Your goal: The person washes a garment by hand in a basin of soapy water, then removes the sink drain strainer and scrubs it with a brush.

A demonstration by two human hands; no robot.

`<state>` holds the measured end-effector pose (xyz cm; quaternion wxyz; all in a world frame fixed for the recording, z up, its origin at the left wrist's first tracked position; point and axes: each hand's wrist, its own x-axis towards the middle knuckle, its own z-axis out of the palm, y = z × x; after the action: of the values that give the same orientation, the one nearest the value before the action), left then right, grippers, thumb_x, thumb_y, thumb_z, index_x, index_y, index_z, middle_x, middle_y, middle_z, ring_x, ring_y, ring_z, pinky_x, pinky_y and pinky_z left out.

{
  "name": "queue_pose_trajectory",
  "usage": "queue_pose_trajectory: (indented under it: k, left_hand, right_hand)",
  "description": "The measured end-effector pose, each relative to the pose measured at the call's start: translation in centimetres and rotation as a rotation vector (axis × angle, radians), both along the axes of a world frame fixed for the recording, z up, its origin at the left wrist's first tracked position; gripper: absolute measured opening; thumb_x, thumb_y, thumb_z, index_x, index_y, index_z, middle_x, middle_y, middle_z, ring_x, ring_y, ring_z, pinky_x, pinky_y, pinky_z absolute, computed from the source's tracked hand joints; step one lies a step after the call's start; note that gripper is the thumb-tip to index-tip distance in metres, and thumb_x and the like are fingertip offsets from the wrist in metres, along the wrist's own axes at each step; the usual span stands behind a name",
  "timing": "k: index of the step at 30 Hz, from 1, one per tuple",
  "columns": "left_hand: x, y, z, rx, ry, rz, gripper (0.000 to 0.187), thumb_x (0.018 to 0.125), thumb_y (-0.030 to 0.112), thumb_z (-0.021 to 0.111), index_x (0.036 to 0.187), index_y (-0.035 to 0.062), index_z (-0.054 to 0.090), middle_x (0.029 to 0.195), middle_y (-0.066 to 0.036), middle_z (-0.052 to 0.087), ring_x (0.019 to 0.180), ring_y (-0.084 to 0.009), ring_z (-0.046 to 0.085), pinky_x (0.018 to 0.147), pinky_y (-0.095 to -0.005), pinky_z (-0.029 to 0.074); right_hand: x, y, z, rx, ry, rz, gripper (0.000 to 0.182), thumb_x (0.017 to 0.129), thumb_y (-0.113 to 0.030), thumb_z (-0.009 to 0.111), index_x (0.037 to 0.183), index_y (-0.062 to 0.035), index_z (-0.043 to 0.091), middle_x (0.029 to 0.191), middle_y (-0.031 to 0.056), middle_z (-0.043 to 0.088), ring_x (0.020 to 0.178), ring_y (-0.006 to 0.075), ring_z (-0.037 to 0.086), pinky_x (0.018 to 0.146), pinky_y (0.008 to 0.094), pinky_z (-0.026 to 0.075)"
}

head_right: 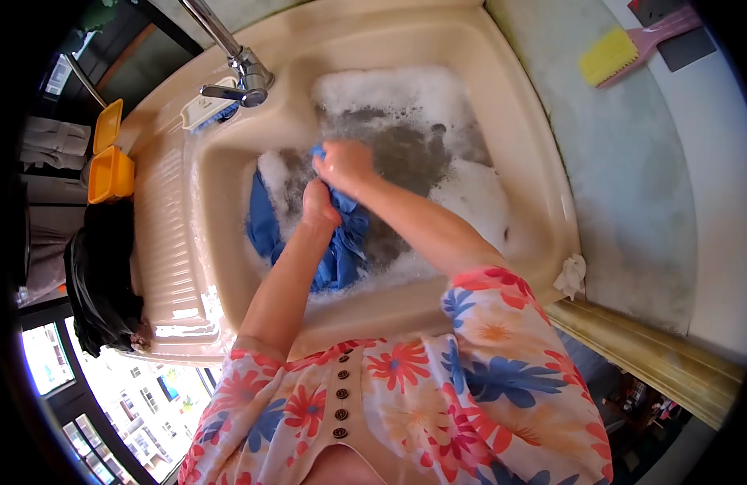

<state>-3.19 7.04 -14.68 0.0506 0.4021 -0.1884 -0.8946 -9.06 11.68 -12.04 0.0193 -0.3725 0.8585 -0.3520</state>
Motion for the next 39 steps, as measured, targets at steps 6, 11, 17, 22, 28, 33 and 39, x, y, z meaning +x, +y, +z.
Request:
queue_pose_trajectory:
  k: [6,11,17,22,28,33,39]
  left_hand:
    - [0.9,-0.6,-3.5,-0.021,-0.013,0.047,0.023,0.084,0.020,0.040,0.092,0.0050,0.056,0.090,-0.011,0.060,0.083,-0.0222,0.057,0.077,-0.0378,0.046]
    - [-0.1,-2.0,-0.2,-0.330,-0.136,-0.323,0.023,0.081,0.021,0.050,0.090,0.0012,0.055,0.085,-0.010,0.062,0.069,-0.0239,0.061,0.068,-0.0392,0.051]
    - [1.0,-2.3,-3.7,-0.946,-0.201,-0.344,0.038,0.072,0.013,0.060,0.103,-0.0057,0.051,0.089,-0.014,0.060,0.074,-0.0226,0.058,0.069,-0.0333,0.048]
    - [2.7,-5.1,-1.0,-0.484,-0.268,-0.441,0.020,0.070,0.010,0.058,0.087,-0.0003,0.057,0.079,-0.013,0.060,0.069,-0.0231,0.057,0.065,-0.0338,0.048]
    - [1.2,-3.9,-1.0,-0.012,0.236,-0.181,0.029,0.079,0.032,0.057,0.093,0.0072,0.056,0.087,-0.009,0.060,0.084,-0.0200,0.057,0.080,-0.0333,0.046]
    - [2.4,-3.1,-3.8,-0.181,0.367,-0.013,0.024,0.081,0.026,0.046,0.094,0.0070,0.054,0.090,-0.006,0.058,0.086,-0.0190,0.054,0.077,-0.0337,0.045]
    - [1.5,-2.7,-5.7,-0.079,0.406,0.017,0.024,0.083,0.022,0.038,0.095,0.0078,0.053,0.093,-0.005,0.056,0.089,-0.0180,0.053,0.076,-0.0343,0.044]
  right_hand:
    - [0.4,1.3,-0.2,0.101,-0.242,-0.050,0.029,0.076,-0.036,0.053,0.076,-0.0089,0.061,0.082,0.0161,0.061,0.084,0.0337,0.057,0.070,0.0428,0.044]
    - [-7.0,5.9,-4.3,0.154,-0.090,-0.221,0.047,0.072,-0.050,0.057,0.088,-0.0060,0.063,0.084,0.0159,0.062,0.075,0.0326,0.060,0.067,0.0388,0.047]
    - [-4.9,8.2,-5.9,0.077,-0.394,-0.156,0.053,0.068,-0.036,0.068,0.102,0.0037,0.055,0.095,0.0230,0.060,0.092,0.0284,0.058,0.078,0.0368,0.045]
    - [-8.0,9.9,-4.0,0.122,-0.651,-0.194,0.038,0.069,-0.026,0.069,0.098,-0.0030,0.061,0.087,0.0181,0.062,0.083,0.0238,0.061,0.066,0.0325,0.049]
    - [0.6,3.4,0.8,-0.192,-0.061,0.339,0.031,0.063,-0.023,0.071,0.088,-0.0073,0.061,0.099,0.0120,0.058,0.086,0.0241,0.058,0.070,0.0313,0.048]
    - [5.5,1.0,0.6,-0.236,0.043,0.213,0.018,0.065,-0.029,0.064,0.065,-0.0113,0.059,0.090,0.0104,0.057,0.085,0.0307,0.056,0.072,0.0391,0.046]
    - [1.0,-0.1,-0.6,-0.097,0.029,-0.080,0.017,0.067,-0.029,0.061,0.064,-0.0124,0.056,0.074,0.0117,0.059,0.070,0.0327,0.058,0.063,0.0426,0.045]
